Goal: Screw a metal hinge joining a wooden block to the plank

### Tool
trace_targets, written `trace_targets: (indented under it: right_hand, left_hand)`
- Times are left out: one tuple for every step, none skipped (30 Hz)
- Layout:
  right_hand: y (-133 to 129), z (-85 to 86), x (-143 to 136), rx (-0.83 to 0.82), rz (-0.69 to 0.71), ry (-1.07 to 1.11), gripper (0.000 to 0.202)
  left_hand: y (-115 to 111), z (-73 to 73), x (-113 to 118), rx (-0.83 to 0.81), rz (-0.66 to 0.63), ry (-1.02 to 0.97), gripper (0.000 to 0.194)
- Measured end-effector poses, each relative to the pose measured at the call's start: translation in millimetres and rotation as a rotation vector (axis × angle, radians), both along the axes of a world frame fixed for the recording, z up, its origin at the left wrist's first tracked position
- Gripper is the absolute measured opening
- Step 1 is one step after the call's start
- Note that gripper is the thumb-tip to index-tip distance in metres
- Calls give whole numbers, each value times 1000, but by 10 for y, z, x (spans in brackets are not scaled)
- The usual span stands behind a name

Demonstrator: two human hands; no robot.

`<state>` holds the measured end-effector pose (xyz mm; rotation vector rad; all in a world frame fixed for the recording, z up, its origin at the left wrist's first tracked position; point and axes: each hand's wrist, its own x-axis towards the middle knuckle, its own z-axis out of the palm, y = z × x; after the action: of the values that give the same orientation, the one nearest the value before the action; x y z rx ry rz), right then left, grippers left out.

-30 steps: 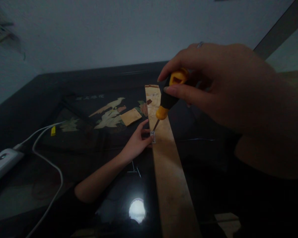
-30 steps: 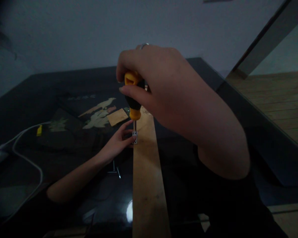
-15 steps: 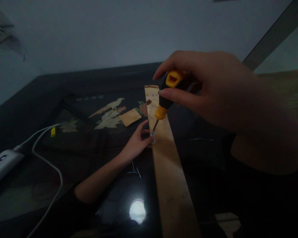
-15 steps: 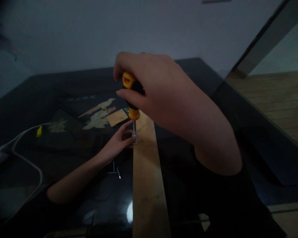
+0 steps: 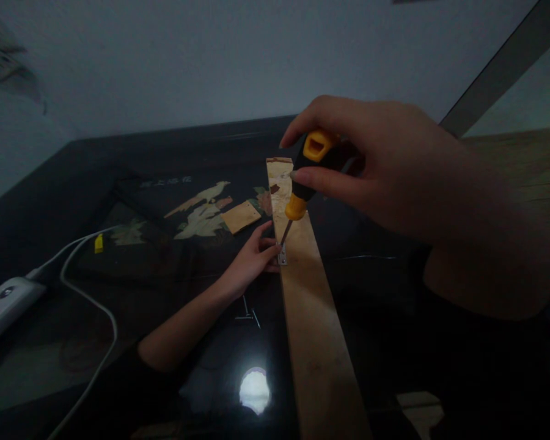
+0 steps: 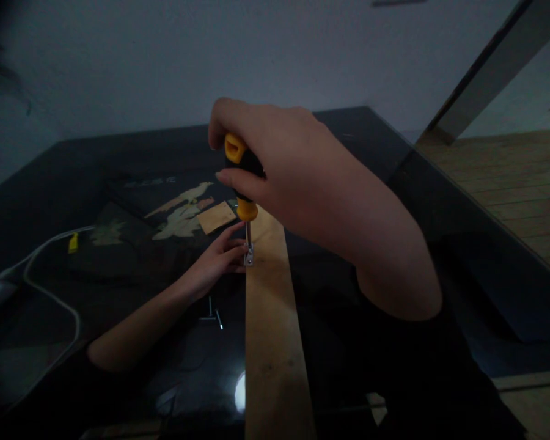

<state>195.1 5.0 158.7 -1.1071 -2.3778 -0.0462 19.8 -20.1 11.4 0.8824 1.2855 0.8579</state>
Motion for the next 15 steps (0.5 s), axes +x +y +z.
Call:
trace_targets:
  right_hand:
    - [2,-8,3,11,2,1,24]
    - [5,-15,7,19,9,-1,25]
    - [8,-22,11,27,21,2,26]
    - [10,-28,15,29,38,7,27]
    - [12,-32,18,25,56,12,29]
    - [13,-34,20,19,76,17,31]
    - [13,-35,21,9,93,22,34]
    - [12,-36,19,-2,103,29,36]
    - [11,-35,16,-15,109,37,38]
    - [9,-35,12,-32,113,43,39]
    - [8,-34,7,-45,118,54,39]
    - [6,-32,2,-55,122,67,39]
    - [5,-29,-2,-63,126,76,39]
    - [4,-26,-4,-67,131,80,38]
    - [2,-22,-5,-68,133,79,38]
  left_hand:
    - [2,-1,2,2,-3,1,63]
    - [5,-2,4,4,-3,3,63]
    - [7,-3,6,7,-2,5,64]
    - [8,-5,8,9,-2,7,64]
    - [9,-6,9,10,-1,10,64]
    - [10,-8,10,10,0,14,64]
    - [10,-10,11,9,1,17,64]
    - [9,-11,12,9,4,20,64]
    - [7,-13,12,10,6,22,64]
    - [6,-14,12,11,8,23,64]
    - [6,-15,11,10,7,21,63]
    - [7,-17,10,5,6,19,61]
    - [10,-18,7,-5,6,15,59]
    - [16,-20,2,-18,6,9,55]
    - [24,-23,-6,-31,5,0,51]
